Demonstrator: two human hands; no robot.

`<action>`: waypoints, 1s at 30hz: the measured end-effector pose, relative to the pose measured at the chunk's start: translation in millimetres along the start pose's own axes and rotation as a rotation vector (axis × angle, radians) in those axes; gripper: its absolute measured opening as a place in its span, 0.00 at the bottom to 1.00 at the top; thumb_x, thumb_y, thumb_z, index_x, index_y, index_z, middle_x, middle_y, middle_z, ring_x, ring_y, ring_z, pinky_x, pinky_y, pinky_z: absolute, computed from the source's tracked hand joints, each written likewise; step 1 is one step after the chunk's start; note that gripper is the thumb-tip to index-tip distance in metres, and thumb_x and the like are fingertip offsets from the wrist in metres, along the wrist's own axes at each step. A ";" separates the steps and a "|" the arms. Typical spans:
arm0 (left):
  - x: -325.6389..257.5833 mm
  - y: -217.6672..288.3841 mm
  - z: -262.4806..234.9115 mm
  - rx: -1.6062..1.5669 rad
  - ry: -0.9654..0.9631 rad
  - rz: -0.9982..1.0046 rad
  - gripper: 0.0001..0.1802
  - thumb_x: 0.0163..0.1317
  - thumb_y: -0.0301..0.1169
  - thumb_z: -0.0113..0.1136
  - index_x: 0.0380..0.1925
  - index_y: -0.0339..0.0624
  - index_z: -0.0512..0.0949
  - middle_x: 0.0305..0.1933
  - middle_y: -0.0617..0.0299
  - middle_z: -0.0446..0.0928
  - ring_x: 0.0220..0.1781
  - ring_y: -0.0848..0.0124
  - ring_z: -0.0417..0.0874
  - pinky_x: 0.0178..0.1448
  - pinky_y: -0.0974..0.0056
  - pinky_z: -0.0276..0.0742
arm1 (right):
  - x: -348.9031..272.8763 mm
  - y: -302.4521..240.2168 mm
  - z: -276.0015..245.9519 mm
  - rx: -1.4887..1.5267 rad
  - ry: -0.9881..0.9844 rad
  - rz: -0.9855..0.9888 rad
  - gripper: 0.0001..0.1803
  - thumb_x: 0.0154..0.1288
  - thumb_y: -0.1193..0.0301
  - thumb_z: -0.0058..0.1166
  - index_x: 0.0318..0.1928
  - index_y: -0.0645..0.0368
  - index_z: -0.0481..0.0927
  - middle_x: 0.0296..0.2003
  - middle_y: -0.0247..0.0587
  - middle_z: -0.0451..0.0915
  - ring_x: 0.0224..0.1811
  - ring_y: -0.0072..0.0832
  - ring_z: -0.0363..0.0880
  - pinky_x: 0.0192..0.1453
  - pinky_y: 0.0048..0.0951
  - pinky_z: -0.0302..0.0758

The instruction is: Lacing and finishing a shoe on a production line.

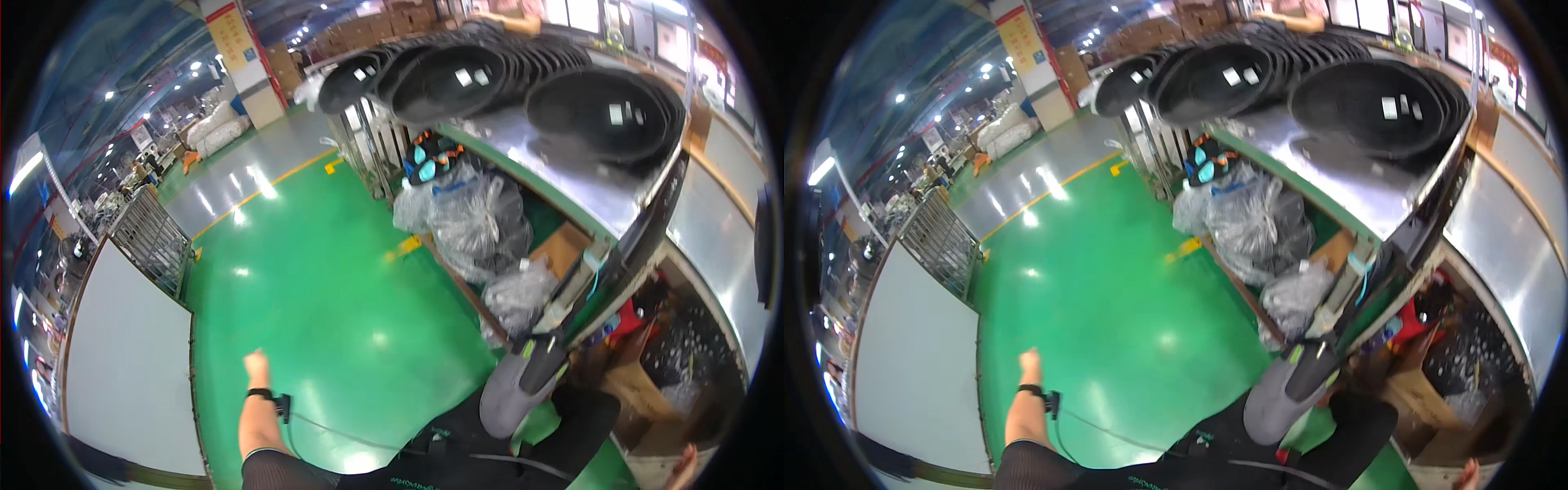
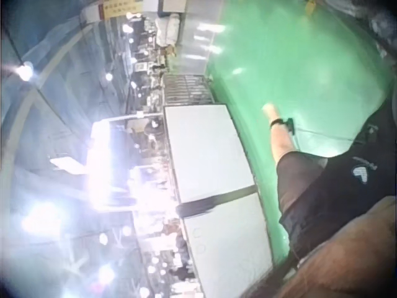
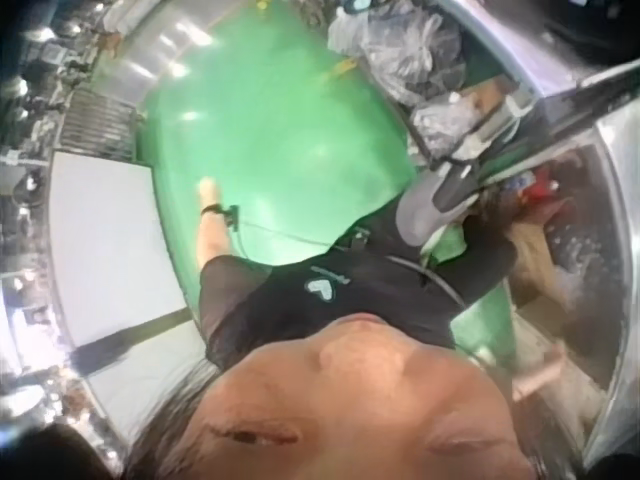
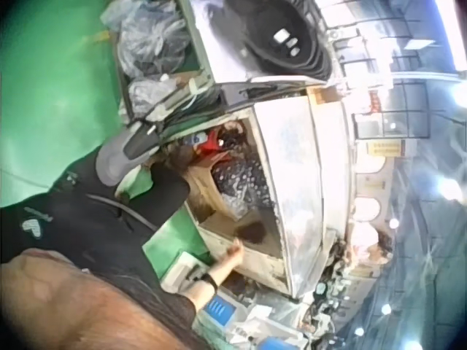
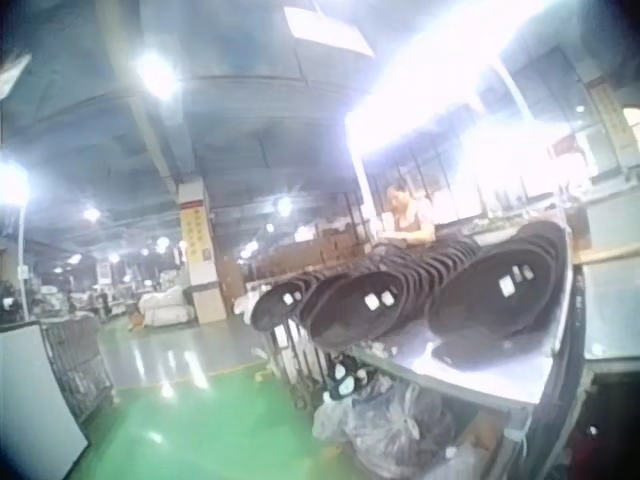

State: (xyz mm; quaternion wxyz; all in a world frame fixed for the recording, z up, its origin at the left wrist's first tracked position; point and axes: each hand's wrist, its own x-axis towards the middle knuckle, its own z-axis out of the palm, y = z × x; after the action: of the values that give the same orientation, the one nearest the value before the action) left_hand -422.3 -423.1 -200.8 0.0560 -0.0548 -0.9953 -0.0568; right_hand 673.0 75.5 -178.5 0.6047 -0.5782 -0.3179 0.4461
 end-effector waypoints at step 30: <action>-403.0 448.0 -96.3 -0.434 -0.220 1.770 0.07 0.53 0.29 0.64 0.21 0.43 0.75 0.24 0.60 0.70 0.28 0.62 0.76 0.34 0.59 0.69 | -259.7 29.1 329.0 -0.111 -0.687 0.533 0.14 0.68 0.77 0.50 0.53 0.69 0.73 0.35 0.42 0.82 0.30 0.23 0.82 0.30 0.20 0.78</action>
State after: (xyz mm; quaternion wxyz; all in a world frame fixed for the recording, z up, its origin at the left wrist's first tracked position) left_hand 37.6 -33.6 -105.3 -0.0277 -0.8116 -0.5573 -0.1733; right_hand 267.9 -25.3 -130.4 0.2957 -0.4898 -0.3637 0.7351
